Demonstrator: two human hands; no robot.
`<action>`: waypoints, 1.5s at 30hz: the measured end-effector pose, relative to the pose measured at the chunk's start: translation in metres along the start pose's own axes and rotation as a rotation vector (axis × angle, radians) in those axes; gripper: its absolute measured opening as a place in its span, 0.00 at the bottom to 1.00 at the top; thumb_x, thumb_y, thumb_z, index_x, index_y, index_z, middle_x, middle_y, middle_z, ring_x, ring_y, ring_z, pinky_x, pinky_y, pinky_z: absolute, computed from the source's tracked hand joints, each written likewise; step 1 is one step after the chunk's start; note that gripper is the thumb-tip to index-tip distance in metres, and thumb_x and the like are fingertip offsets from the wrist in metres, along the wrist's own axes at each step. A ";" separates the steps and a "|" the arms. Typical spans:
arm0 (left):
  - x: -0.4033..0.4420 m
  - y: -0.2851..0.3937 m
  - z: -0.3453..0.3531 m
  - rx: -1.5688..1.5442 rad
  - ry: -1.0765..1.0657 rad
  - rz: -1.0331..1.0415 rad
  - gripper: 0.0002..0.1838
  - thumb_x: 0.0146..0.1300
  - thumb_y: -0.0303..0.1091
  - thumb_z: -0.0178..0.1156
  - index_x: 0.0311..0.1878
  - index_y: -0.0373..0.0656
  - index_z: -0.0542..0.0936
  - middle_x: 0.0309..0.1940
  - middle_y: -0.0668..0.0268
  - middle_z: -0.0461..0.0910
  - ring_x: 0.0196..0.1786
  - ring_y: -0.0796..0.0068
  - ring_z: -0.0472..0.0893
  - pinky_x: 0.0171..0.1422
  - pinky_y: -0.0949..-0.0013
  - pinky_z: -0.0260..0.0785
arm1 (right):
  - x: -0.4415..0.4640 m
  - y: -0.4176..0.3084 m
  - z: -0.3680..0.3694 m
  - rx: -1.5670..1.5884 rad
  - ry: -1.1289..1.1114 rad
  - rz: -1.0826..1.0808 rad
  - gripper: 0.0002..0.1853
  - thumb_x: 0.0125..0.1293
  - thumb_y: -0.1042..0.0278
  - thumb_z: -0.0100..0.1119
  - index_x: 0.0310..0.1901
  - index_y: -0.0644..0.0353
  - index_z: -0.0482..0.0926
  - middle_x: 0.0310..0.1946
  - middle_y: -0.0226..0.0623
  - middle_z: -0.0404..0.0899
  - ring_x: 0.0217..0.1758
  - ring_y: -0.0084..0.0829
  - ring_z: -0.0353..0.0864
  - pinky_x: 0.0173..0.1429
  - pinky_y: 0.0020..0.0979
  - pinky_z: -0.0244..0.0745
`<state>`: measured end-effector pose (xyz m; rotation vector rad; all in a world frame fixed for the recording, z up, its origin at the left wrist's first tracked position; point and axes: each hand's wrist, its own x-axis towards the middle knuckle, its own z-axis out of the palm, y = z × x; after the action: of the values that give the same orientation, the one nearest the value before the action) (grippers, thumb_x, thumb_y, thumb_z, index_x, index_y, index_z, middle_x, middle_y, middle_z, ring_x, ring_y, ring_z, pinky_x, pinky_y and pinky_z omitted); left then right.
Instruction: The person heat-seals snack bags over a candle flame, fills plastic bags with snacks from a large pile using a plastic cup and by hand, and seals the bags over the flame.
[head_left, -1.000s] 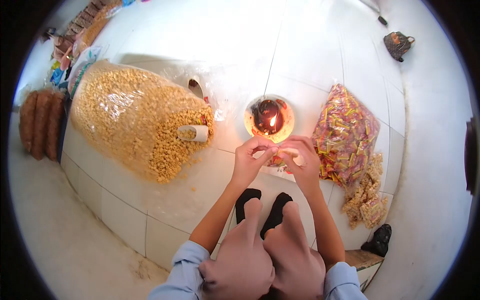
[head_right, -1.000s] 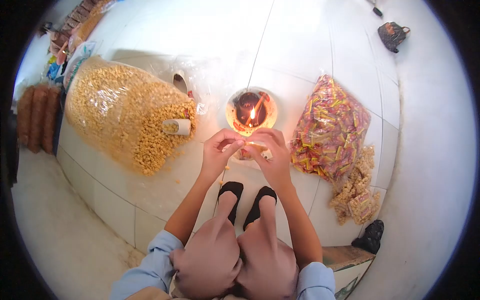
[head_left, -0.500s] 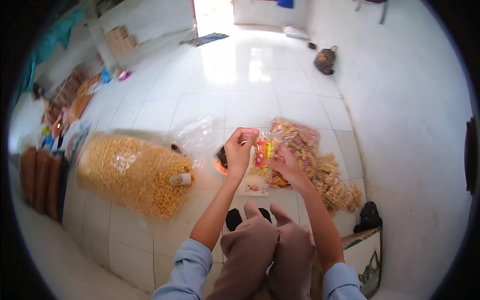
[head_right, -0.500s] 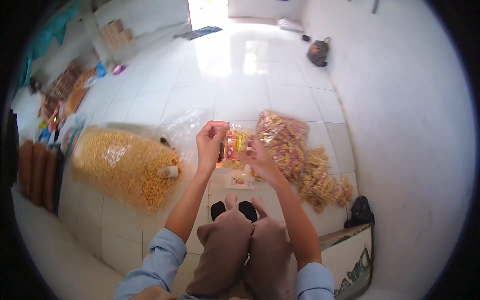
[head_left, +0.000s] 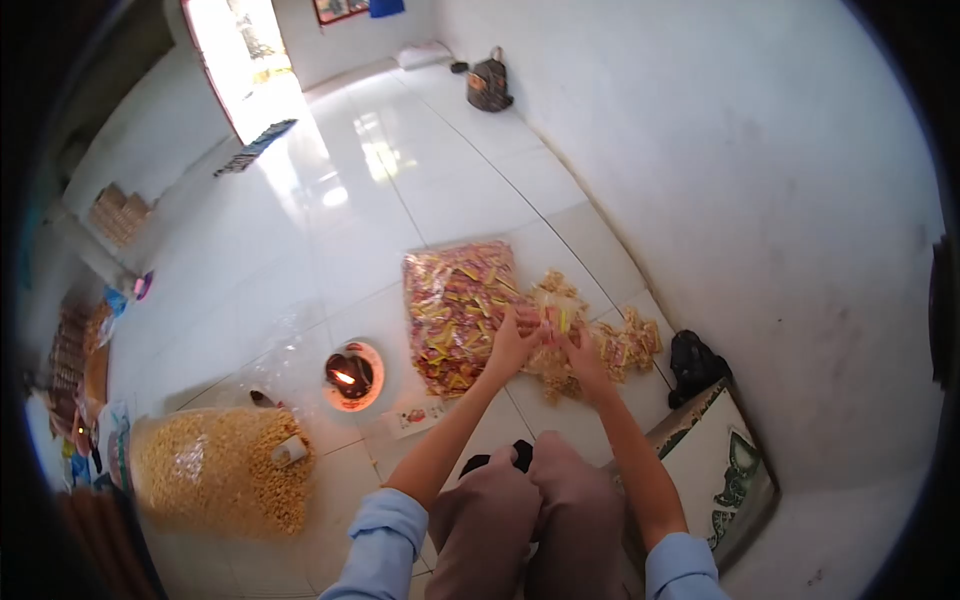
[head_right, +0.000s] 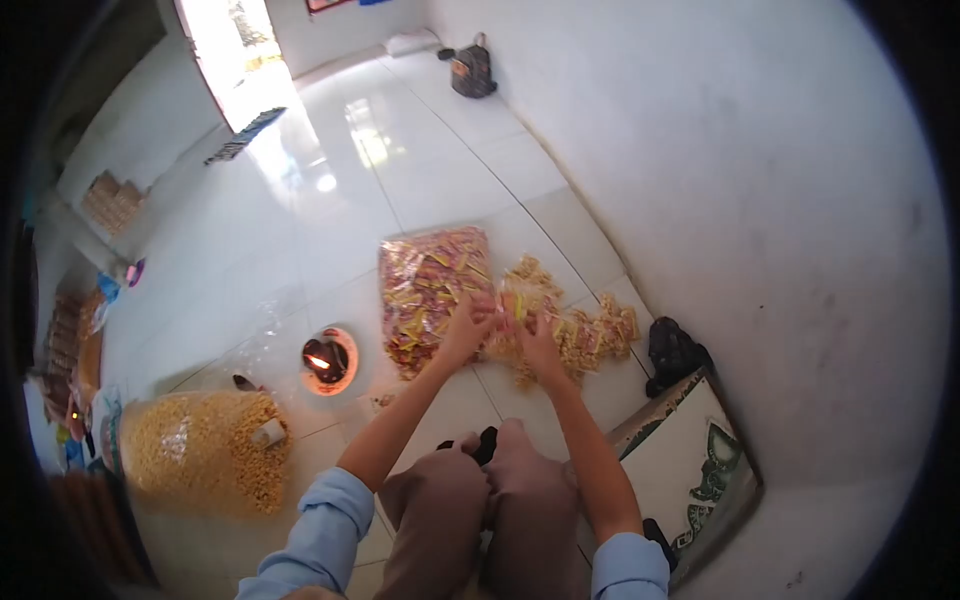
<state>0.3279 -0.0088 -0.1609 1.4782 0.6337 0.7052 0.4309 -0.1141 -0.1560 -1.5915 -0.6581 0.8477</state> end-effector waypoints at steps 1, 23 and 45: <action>0.005 -0.035 0.014 0.101 -0.029 -0.021 0.17 0.54 0.31 0.63 0.45 0.39 0.68 0.35 0.60 0.75 0.37 0.73 0.78 0.39 0.72 0.73 | 0.003 0.027 -0.010 -0.112 0.042 0.113 0.23 0.62 0.62 0.55 0.54 0.64 0.62 0.38 0.33 0.74 0.38 0.21 0.73 0.39 0.21 0.68; -0.005 -0.139 0.057 0.376 0.044 0.079 0.08 0.54 0.31 0.61 0.36 0.39 0.76 0.30 0.61 0.75 0.31 0.69 0.75 0.35 0.70 0.67 | 0.001 0.162 -0.076 -0.497 0.571 -0.047 0.13 0.62 0.60 0.52 0.30 0.63 0.74 0.26 0.37 0.69 0.26 0.32 0.68 0.34 0.33 0.65; -0.368 -0.137 -0.204 0.387 0.875 -0.582 0.08 0.57 0.37 0.58 0.32 0.43 0.79 0.21 0.66 0.80 0.26 0.78 0.80 0.32 0.74 0.70 | -0.104 0.187 0.086 -0.779 -0.257 0.090 0.17 0.61 0.57 0.48 0.24 0.61 0.79 0.23 0.41 0.79 0.30 0.41 0.78 0.37 0.39 0.71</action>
<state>-0.0623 -0.1489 -0.3163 1.1705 1.8677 0.7697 0.2943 -0.1815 -0.3295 -2.2327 -1.2084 0.9275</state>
